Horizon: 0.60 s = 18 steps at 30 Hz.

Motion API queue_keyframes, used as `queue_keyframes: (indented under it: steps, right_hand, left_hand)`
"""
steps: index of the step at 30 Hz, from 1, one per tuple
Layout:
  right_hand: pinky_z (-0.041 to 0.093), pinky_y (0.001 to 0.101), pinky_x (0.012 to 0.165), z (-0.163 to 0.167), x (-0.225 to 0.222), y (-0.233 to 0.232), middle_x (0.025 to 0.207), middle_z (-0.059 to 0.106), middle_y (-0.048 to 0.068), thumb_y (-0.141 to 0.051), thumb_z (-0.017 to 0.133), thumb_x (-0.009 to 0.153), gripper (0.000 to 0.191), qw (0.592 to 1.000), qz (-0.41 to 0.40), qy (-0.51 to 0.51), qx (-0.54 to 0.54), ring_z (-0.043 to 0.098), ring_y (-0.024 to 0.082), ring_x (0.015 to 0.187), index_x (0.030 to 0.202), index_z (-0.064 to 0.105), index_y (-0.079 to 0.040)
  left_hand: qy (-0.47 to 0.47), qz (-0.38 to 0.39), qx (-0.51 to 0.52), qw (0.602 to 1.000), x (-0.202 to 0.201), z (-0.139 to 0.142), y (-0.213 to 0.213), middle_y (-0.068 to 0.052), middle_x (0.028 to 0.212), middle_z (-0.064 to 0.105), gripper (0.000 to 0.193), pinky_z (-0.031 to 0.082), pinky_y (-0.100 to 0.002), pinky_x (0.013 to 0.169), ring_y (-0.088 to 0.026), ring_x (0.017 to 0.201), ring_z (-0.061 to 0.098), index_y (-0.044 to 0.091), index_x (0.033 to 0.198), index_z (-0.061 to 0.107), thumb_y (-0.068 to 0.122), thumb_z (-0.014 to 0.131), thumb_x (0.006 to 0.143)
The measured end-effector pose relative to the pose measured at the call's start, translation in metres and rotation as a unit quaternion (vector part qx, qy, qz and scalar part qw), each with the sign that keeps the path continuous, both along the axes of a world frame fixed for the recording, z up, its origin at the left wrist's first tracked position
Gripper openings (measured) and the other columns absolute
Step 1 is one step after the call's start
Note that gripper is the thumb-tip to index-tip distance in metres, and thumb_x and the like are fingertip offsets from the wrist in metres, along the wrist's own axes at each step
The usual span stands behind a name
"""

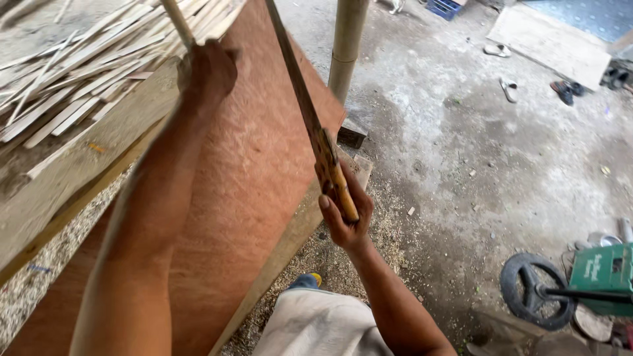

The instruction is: The person saws a plywood panel with a hand saw while it rests on a wooden support, then carries the cut panel across the workshop and sets it down. They then pick up a hammer and nails and hammer nails along a wooden frame strip attached to the panel, working while crouched on the ground.

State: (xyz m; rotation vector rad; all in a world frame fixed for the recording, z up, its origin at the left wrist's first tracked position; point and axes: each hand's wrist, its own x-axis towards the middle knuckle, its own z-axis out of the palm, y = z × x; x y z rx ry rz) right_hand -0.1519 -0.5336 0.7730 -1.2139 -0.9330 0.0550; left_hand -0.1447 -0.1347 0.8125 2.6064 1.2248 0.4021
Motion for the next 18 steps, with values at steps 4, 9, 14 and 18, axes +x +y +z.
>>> queue_keyframes:
  steps: [4,9,14,18]
  right_hand:
    - [0.048,0.023,0.084,0.032,-0.003,-0.063,0.091,0.063,0.0,-0.02,0.066,0.097,0.069,0.996,0.06,0.044,0.05,0.054,0.006,0.08,0.154,0.042,0.012]
    - [0.048,0.0196,0.077,0.056,-0.005,-0.161,0.082,0.059,-0.001,-0.019,0.065,0.102,0.07,0.99,0.101,0.02,0.099,0.054,0.005,0.073,0.161,0.039,0.009]
    - [0.049,0.0206,0.065,0.069,-0.004,-0.218,0.072,0.06,0.001,-0.019,0.063,0.103,0.069,0.981,0.14,-0.026,0.135,0.056,0.006,0.062,0.161,0.035,0.006]
    - [0.051,0.019,0.049,0.075,-0.008,-0.229,0.065,0.06,-0.004,-0.023,0.063,0.099,0.068,0.971,0.15,-0.075,0.169,0.054,0.003,0.048,0.155,0.039,0.006]
  left_hand:
    - [-0.018,0.03,0.055,0.998,-0.027,0.042,-0.049,-0.027,0.106,0.063,0.053,0.056,-0.047,0.074,-0.034,0.086,0.073,-0.002,0.116,0.061,0.049,0.047,0.109]
    - [-0.028,0.07,0.089,0.993,-0.081,0.042,-0.144,-0.027,0.113,0.058,0.051,0.055,-0.044,0.07,-0.032,0.084,0.073,0.0,0.121,0.056,0.048,0.049,0.108]
    - [-0.027,0.115,0.11,0.987,-0.117,0.046,-0.203,-0.027,0.12,0.053,0.051,0.054,-0.041,0.067,-0.029,0.082,0.072,0.001,0.126,0.052,0.048,0.051,0.106]
    - [-0.023,0.157,0.125,0.979,-0.129,0.067,-0.211,-0.028,0.126,0.048,0.052,0.053,-0.039,0.064,-0.028,0.08,0.071,0.002,0.131,0.049,0.047,0.052,0.105]
